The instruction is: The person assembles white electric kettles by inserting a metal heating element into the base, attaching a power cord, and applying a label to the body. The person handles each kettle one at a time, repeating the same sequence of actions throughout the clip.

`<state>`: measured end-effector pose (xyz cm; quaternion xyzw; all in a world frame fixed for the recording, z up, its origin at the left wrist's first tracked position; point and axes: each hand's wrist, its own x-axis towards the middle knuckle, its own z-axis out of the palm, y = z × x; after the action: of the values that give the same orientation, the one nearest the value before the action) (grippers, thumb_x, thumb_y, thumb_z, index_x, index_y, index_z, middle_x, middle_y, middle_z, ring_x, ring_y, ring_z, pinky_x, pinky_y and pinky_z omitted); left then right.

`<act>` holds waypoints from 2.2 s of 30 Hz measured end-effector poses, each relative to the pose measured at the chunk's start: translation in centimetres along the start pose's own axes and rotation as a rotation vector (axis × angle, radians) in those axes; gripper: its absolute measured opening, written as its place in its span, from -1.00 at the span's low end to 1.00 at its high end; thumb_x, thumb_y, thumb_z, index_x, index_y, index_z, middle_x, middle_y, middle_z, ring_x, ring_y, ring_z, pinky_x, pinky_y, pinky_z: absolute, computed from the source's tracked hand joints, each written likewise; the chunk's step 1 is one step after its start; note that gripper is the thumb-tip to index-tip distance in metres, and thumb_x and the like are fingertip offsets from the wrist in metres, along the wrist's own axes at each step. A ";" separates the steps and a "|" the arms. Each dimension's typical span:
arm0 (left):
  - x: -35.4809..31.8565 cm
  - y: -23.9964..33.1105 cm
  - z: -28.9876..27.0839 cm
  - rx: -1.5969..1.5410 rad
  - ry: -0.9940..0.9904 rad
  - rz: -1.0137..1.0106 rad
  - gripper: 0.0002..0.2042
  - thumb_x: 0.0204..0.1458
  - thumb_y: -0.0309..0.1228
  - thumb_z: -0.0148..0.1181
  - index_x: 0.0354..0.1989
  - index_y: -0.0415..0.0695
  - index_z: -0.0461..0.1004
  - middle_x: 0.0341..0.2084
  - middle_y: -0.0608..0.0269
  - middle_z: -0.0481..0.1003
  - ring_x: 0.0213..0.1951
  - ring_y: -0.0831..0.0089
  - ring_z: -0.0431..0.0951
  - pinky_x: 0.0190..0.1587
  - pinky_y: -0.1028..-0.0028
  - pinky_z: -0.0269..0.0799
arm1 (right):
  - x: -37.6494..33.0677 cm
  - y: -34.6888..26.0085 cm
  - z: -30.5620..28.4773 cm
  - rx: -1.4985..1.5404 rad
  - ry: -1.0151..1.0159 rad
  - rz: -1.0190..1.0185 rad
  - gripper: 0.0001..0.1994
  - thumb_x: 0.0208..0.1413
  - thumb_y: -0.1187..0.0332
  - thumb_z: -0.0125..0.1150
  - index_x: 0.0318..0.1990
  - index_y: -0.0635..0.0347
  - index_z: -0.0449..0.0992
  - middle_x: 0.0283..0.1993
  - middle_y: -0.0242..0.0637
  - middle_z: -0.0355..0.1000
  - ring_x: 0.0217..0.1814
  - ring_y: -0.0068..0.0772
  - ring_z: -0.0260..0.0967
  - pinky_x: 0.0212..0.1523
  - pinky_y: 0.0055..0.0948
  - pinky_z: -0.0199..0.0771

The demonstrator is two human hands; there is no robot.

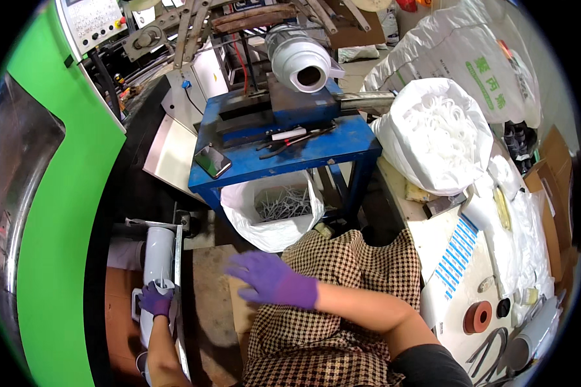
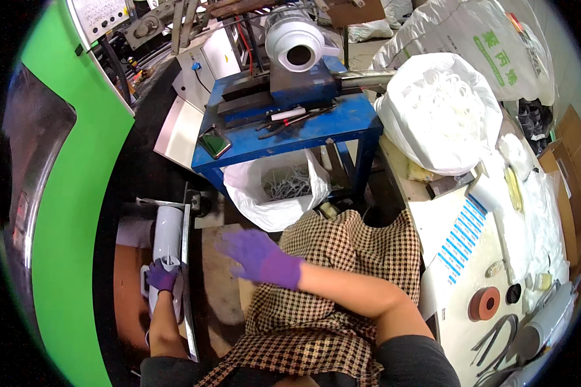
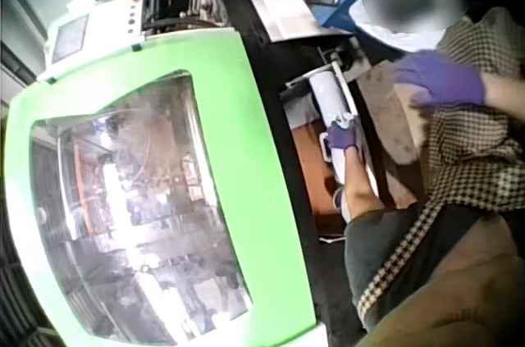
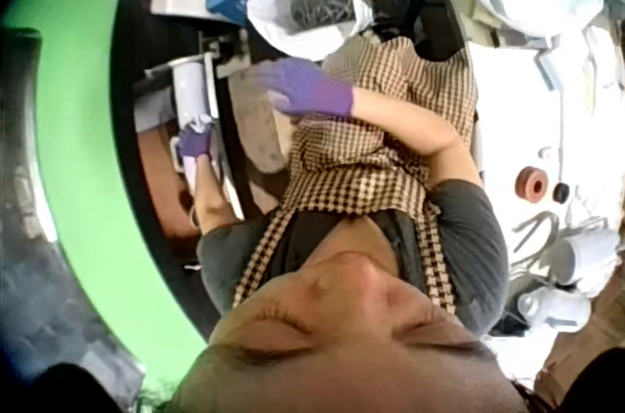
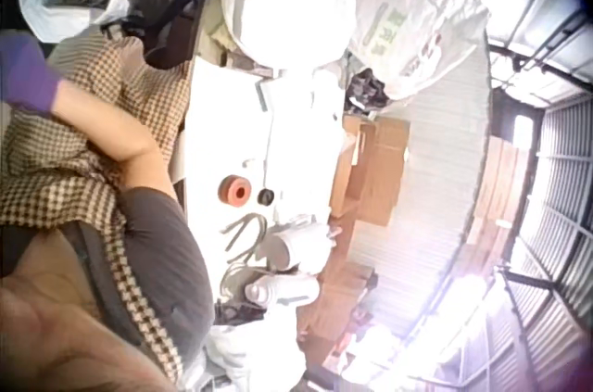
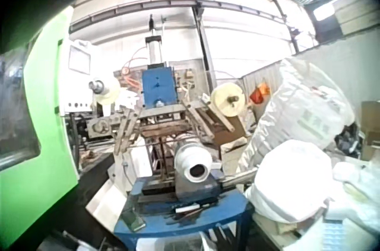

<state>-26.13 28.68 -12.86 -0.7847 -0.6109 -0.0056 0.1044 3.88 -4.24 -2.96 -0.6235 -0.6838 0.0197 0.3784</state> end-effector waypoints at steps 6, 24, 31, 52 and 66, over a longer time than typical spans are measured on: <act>-9.3 6.0 -17.4 -0.456 0.419 0.802 -0.40 -0.34 -0.05 0.54 -0.07 -0.02 0.56 -0.04 0.14 0.54 0.02 0.07 0.53 0.07 0.04 0.41 | -10.4 -4.3 -8.5 -0.135 0.188 0.124 -0.57 0.14 0.26 0.33 0.17 0.08 0.52 0.12 -0.22 0.54 -0.10 -0.20 0.59 -0.11 -0.35 0.61; -23.8 23.0 -20.3 -1.009 0.187 1.392 -0.42 -0.25 -0.11 0.52 0.01 -0.07 0.60 0.09 0.20 0.57 0.20 0.09 0.51 0.37 -0.06 0.23 | -13.6 -9.4 -5.9 -0.214 -0.114 0.546 -0.66 -0.08 0.17 0.49 -0.12 0.02 0.66 -0.26 -0.31 0.54 -0.32 -0.26 0.60 -0.37 -0.27 0.60; -19.6 28.0 -22.0 -1.011 0.402 1.431 -0.53 -0.07 -0.27 0.36 0.07 -0.10 0.57 0.10 0.19 0.54 0.21 0.08 0.49 0.34 -0.11 0.24 | -9.9 -10.1 -8.8 -0.471 -0.066 0.749 -0.48 0.13 0.16 0.26 0.20 0.19 0.35 0.05 -0.03 0.49 -0.50 -0.27 0.55 -0.51 -0.33 0.52; -13.1 26.6 -20.8 -1.148 0.510 1.175 -0.26 -0.29 -0.28 0.59 0.15 -0.22 0.44 0.15 -0.05 0.46 0.22 -0.07 0.46 0.31 -0.01 0.33 | -21.6 15.2 -44.1 -1.347 0.118 0.955 -0.89 -0.13 0.23 0.45 -0.40 -0.07 0.69 -0.12 -0.43 0.49 0.04 -0.23 0.43 -0.02 -0.14 0.44; -17.7 22.1 -19.6 -1.239 0.247 1.126 -0.32 -0.34 -0.25 0.65 0.03 -0.23 0.55 0.03 -0.06 0.56 0.10 -0.08 0.54 0.22 0.03 0.38 | -12.0 2.3 -27.3 0.156 0.450 0.629 -0.65 0.22 0.40 0.32 0.16 0.15 0.57 -0.29 -0.37 0.50 -0.40 -0.48 0.41 -0.34 -0.48 0.45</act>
<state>-7.08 3.25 0.45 -0.8812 0.0004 -0.3724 -0.2914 19.86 -26.31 9.40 -0.7608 -0.3557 0.0495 0.5406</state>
